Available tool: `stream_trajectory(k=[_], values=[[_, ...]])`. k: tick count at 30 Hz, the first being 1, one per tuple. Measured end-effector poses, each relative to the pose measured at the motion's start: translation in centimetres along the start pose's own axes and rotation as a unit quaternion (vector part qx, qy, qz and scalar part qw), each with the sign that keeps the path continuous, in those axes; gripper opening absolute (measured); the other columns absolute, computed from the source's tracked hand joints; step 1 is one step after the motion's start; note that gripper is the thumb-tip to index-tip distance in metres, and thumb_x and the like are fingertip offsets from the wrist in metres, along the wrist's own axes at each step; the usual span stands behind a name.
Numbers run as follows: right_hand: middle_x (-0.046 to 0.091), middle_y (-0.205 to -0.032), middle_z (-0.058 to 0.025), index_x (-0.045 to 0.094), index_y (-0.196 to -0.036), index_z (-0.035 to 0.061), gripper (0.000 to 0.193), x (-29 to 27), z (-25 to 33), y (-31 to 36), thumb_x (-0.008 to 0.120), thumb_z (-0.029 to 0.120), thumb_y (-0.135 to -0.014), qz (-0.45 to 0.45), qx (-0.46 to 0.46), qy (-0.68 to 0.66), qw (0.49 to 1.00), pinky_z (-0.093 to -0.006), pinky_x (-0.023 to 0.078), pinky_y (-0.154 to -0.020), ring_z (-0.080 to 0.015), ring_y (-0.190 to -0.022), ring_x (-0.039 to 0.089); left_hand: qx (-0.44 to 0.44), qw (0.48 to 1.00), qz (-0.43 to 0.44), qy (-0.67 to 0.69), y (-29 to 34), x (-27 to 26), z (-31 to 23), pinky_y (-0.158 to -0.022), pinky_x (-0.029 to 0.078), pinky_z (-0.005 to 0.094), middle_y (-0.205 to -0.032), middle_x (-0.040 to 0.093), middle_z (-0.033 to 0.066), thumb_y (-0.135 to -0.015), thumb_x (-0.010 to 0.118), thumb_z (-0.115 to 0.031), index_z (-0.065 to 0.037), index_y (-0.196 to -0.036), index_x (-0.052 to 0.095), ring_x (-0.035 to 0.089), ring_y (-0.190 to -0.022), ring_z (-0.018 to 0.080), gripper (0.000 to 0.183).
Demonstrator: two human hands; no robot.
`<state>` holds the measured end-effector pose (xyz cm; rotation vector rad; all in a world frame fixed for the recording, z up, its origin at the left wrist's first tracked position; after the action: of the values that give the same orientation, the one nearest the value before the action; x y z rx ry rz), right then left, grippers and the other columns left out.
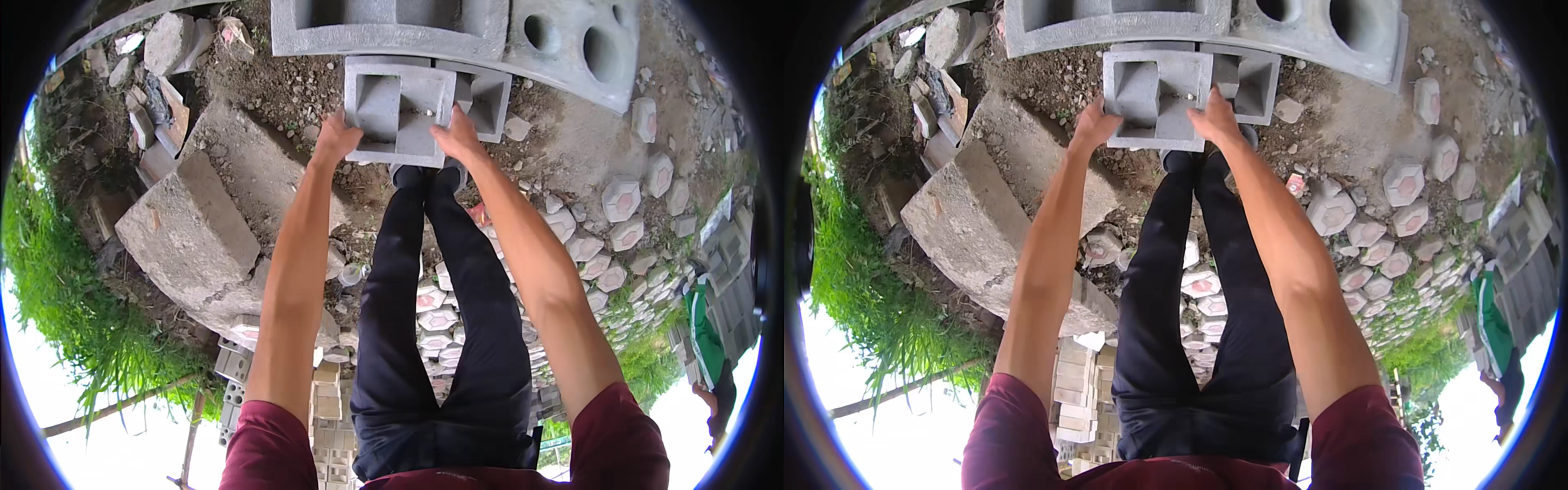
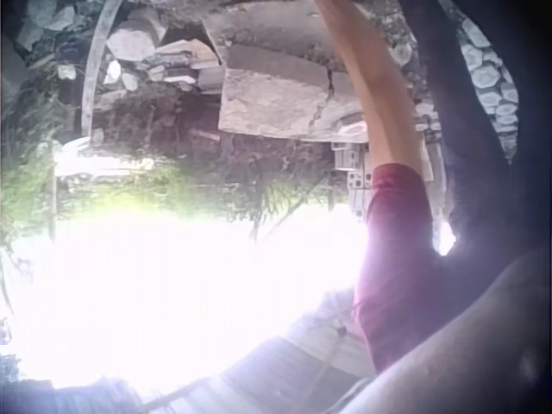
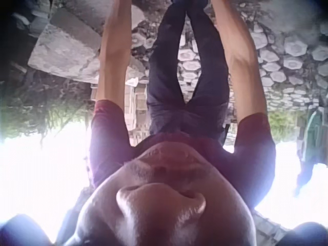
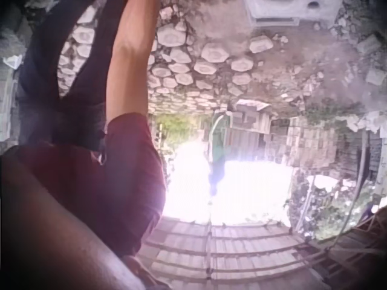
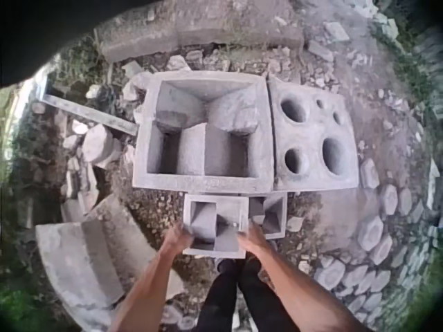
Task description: The person picks up a concrete block from a stack, carries it across an outdoor area with stones on the ground, and places it onto another stack.
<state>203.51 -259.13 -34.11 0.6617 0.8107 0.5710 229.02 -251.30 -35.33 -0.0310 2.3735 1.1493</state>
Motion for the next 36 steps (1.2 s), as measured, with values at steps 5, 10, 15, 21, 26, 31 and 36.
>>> stream_trajectory(k=[5, 10, 15, 21, 26, 31, 36], values=[[0.059, -0.119, -0.0283, 0.037, -0.136, -0.0023, 0.072, -6.4, 1.5, 11.3, 0.069, 0.022, -0.076, -0.054, -0.085, -0.039, 0.994, -0.0439, 0.044, -0.097, -0.0425, -0.111, 0.057, 0.050, 0.998, 0.024, -0.019, 10.3, -3.3, -8.1, -0.067, 0.050, 0.0371, -0.078, 0.067, 0.0161, -0.072, 0.066, -0.015, 0.001, -0.105, 0.062, 0.064, -0.071, 0.0229, 0.037], [0.061, -0.111, -0.0300, 0.037, -0.135, -0.0068, 0.072, -16.7, 7.2, 27.7, 0.069, 0.020, -0.076, -0.105, -0.088, -0.084, 0.987, -0.0433, 0.048, -0.088, -0.0435, -0.103, 0.061, 0.076, 0.990, 0.100, -0.058, 24.1, -9.0, -21.7, -0.095, 0.047, 0.0433, -0.113, 0.061, 0.0296, -0.067, 0.071, -0.018, 0.000, -0.133, 0.049, 0.057, -0.111, 0.0426, 0.072], [0.061, -0.112, -0.0276, 0.038, -0.137, -0.0008, 0.068, -26.0, 11.5, 43.4, 0.067, 0.017, -0.078, -0.142, -0.085, -0.170, 0.972, -0.0410, 0.046, -0.091, -0.0419, -0.107, 0.060, 0.024, 0.937, 0.297, 0.184, 36.1, -10.3, -29.5, -0.107, 0.034, 0.0340, -0.137, 0.048, 0.0190, -0.061, 0.072, -0.006, 0.006, -0.146, 0.027, 0.046, -0.126, 0.0258, 0.096], [0.065, -0.104, -0.0261, 0.033, -0.139, -0.0082, 0.073, -37.8, 18.4, 61.5, 0.067, 0.015, -0.077, -0.234, -0.016, -0.154, 0.960, -0.0367, 0.051, -0.084, -0.0355, -0.091, 0.067, 0.081, 0.889, 0.314, 0.323, 48.8, -12.0, -42.0, -0.094, 0.045, 0.0355, -0.127, 0.053, 0.0165, -0.061, 0.062, 0.003, 0.005, -0.142, 0.034, 0.054, -0.113, 0.0269, 0.086], [0.056, -0.130, -0.0197, 0.028, -0.146, -0.0021, 0.078, -36.5, 19.9, 75.2, 0.055, 0.050, -0.094, -0.432, -0.009, -0.344, 0.833, -0.0342, 0.044, -0.098, -0.0261, -0.119, 0.055, 0.117, 0.873, 0.396, 0.259, 56.3, -15.2, -48.8, -0.092, 0.046, 0.0356, -0.122, 0.055, 0.0164, -0.059, 0.062, 0.005, 0.005, -0.140, 0.035, 0.056, -0.109, 0.0274, 0.086], [0.044, -0.142, -0.0119, 0.033, -0.145, -0.0012, 0.060, -28.5, 20.6, 71.6, 0.043, 0.039, -0.102, -0.503, -0.040, -0.527, 0.684, -0.0322, 0.024, -0.111, -0.0177, -0.133, 0.034, 0.194, 0.863, 0.435, 0.169, 57.0, -15.4, -50.7, -0.091, 0.046, 0.0347, -0.121, 0.055, 0.0140, -0.060, 0.063, 0.002, 0.002, -0.141, 0.037, 0.055, -0.110, 0.0256, 0.085], [0.055, -0.129, -0.0116, 0.040, -0.143, 0.0011, 0.062, -20.6, 21.4, 73.3, 0.050, 0.044, -0.098, -0.561, 0.021, -0.595, 0.576, -0.0306, 0.034, -0.104, -0.0195, -0.120, 0.047, 0.152, 0.857, 0.491, 0.040, 55.4, -12.6, -48.2, -0.084, 0.050, 0.0348, -0.108, 0.056, 0.0111, -0.063, 0.060, -0.006, 0.002, -0.130, 0.046, 0.058, -0.097, 0.0243, 0.069]])
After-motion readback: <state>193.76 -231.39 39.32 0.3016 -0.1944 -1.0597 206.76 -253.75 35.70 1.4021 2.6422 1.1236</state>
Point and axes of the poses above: each hand's wrist, its own y-axis away from the middle knuckle, its own x-axis out of the palm, z = x × y, the point moved 3 cm from there along -y, towards the middle knuckle
